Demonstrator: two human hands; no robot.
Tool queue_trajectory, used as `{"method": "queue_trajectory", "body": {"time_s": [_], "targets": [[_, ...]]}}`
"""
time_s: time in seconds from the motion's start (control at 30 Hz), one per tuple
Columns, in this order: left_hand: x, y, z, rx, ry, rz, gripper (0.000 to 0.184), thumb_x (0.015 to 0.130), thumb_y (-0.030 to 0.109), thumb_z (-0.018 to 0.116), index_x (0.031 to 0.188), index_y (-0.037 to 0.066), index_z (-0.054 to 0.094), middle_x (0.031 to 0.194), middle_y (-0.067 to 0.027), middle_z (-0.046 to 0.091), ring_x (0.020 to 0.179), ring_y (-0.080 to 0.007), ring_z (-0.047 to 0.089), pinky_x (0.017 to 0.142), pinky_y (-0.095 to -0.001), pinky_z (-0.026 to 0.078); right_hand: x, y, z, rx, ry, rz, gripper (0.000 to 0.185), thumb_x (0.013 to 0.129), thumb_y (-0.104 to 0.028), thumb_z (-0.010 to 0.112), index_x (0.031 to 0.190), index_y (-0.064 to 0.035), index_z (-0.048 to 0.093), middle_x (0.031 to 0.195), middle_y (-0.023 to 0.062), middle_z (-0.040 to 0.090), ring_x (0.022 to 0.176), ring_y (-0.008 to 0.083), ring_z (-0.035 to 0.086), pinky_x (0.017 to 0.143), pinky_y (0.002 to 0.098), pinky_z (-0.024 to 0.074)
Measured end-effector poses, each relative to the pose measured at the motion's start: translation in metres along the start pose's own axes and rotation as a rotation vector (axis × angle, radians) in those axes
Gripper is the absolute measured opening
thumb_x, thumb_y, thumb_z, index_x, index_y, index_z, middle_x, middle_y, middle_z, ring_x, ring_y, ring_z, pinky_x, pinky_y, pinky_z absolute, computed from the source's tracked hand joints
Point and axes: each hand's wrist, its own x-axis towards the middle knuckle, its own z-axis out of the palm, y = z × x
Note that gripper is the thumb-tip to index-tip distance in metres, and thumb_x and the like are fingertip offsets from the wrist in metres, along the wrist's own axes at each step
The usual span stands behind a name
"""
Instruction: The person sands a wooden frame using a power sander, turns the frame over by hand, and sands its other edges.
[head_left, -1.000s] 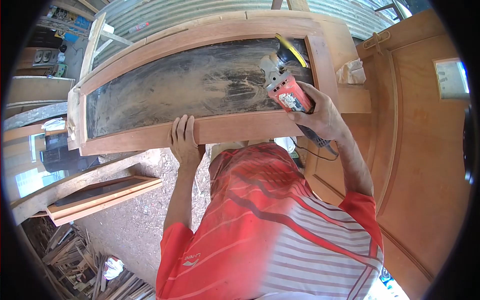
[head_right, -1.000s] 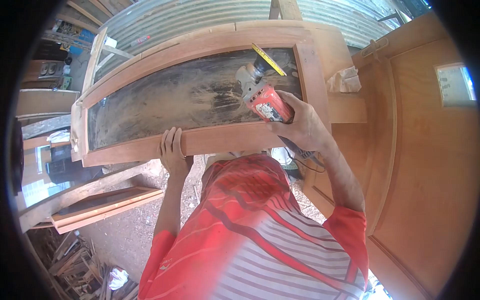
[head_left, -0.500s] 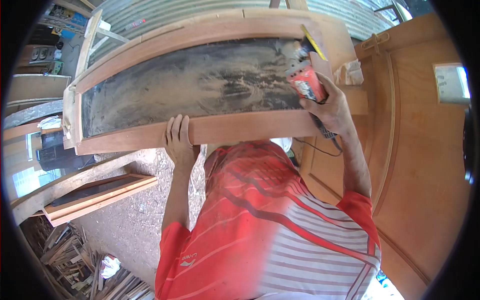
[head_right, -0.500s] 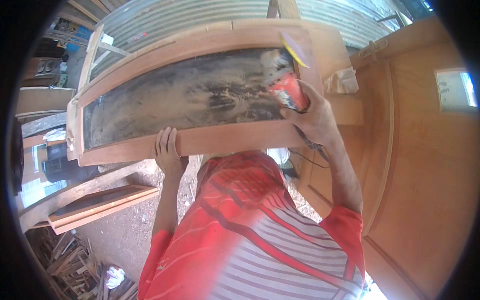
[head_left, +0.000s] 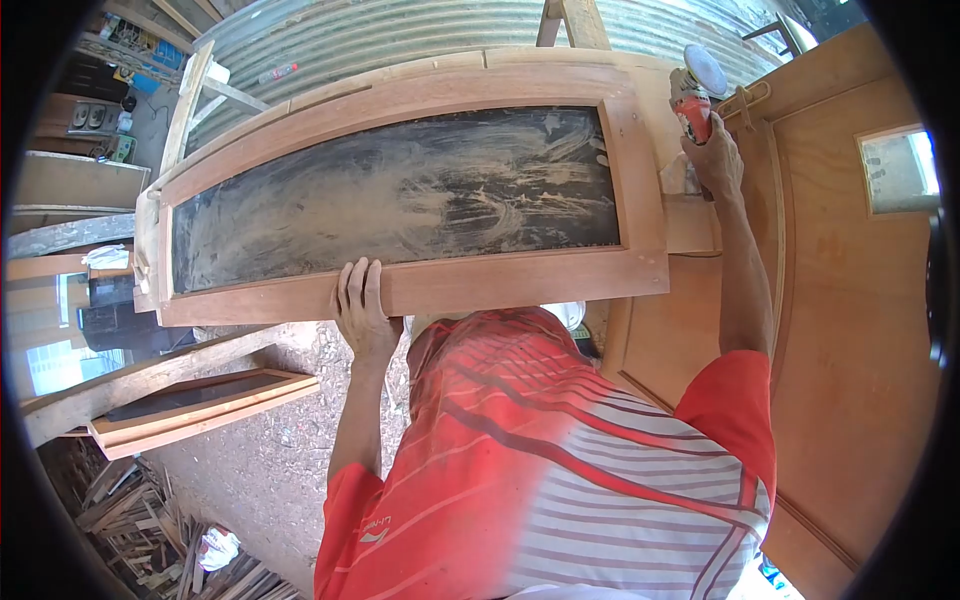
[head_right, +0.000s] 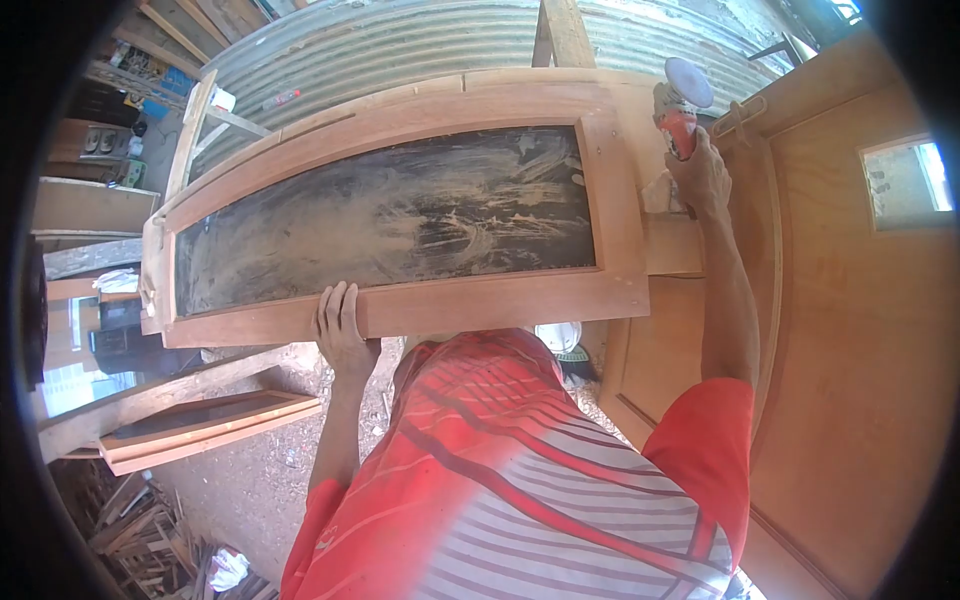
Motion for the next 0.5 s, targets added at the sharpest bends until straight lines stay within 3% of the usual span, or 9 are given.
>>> {"method": "queue_trajectory", "body": {"time_s": [0.3, 0.5], "targets": [[0.001, 0.002, 0.003, 0.034, -0.009, 0.001, 0.074, 0.076, 0.014, 0.081, 0.146, 0.009, 0.058, 0.147, -0.0123, 0.058, 0.141, -0.0367, 0.052, 0.116, -0.0537, 0.038, -0.002, 0.004, 0.014, -0.023, -0.122, 0.04, 0.088, 0.087, -0.048, 0.077, 0.16, -0.0123, 0.044, 0.146, 0.0195, 0.061, 0.13, 0.0398, 0.063, 0.104, 0.0519, 0.0522], [0.001, 0.002, 0.003, 0.047, -0.014, 0.014, 0.08, 0.072, 0.015, 0.083, 0.148, 0.009, 0.056, 0.148, -0.0127, 0.056, 0.143, -0.037, 0.05, 0.117, -0.0551, 0.037, 0.001, 0.009, 0.017, 0.039, -0.08, -0.001, 0.082, 0.09, -0.046, 0.074, 0.157, -0.009, 0.045, 0.14, 0.0215, 0.063, 0.126, 0.042, 0.064, 0.104, 0.0518, 0.0514]]}}
